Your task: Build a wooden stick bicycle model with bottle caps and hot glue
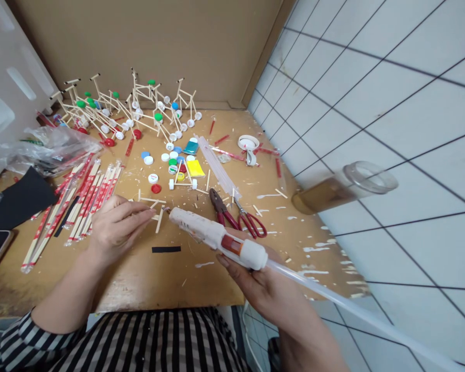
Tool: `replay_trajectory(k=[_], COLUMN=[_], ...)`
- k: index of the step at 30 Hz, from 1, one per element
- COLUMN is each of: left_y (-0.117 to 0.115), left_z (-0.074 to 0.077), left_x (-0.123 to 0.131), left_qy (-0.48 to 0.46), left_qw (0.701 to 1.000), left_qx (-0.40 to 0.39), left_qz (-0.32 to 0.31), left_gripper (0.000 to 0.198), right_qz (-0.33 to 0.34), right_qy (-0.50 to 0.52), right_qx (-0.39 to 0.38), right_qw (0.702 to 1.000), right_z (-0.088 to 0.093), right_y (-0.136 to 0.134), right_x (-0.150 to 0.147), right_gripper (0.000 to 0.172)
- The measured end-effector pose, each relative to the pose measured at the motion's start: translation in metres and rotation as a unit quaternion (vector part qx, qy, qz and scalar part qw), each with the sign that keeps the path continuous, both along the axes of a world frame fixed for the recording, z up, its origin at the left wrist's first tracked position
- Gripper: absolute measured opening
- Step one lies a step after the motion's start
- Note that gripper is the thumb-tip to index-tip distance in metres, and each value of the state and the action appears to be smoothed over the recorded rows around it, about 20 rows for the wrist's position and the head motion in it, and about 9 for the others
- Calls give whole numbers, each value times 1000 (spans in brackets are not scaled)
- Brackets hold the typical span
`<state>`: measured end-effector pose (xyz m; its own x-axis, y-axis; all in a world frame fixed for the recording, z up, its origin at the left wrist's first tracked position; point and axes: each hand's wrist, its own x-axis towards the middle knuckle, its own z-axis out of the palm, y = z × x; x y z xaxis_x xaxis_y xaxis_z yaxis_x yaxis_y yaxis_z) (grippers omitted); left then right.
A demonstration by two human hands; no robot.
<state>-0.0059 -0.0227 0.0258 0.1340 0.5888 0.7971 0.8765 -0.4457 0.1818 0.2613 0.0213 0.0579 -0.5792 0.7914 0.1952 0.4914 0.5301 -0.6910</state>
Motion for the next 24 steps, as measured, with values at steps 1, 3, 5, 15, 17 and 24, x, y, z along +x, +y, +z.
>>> replay_trajectory(k=[1, 3, 5, 15, 17, 24], left_y=[0, 0, 0, 1, 1, 2], left_z=[0, 0, 1, 1, 1, 1], left_x=[0, 0, 0, 0, 0, -1], left_qy=[0, 0, 1, 4, -1, -49], left_qw=[1000, 1000, 1000, 1000, 1000, 998], left_qx=[1, 2, 6, 14, 13, 6], left_qz=[0, -1, -2, -9, -11, -35], left_gripper=[15, 15, 14, 14, 12, 10], right_qz=[0, 3, 9, 11, 10, -1], right_qy=[2, 1, -10, -14, -7, 8], right_qx=[0, 0, 4, 34, 35, -12], right_qw=[1000, 1000, 1000, 999, 999, 1000], right_z=[1, 2, 2, -1, -2, -3], right_y=[0, 0, 0, 2, 3, 3], right_x=[0, 1, 1, 4, 4, 5], right_gripper=[26, 27, 30, 37, 37, 34])
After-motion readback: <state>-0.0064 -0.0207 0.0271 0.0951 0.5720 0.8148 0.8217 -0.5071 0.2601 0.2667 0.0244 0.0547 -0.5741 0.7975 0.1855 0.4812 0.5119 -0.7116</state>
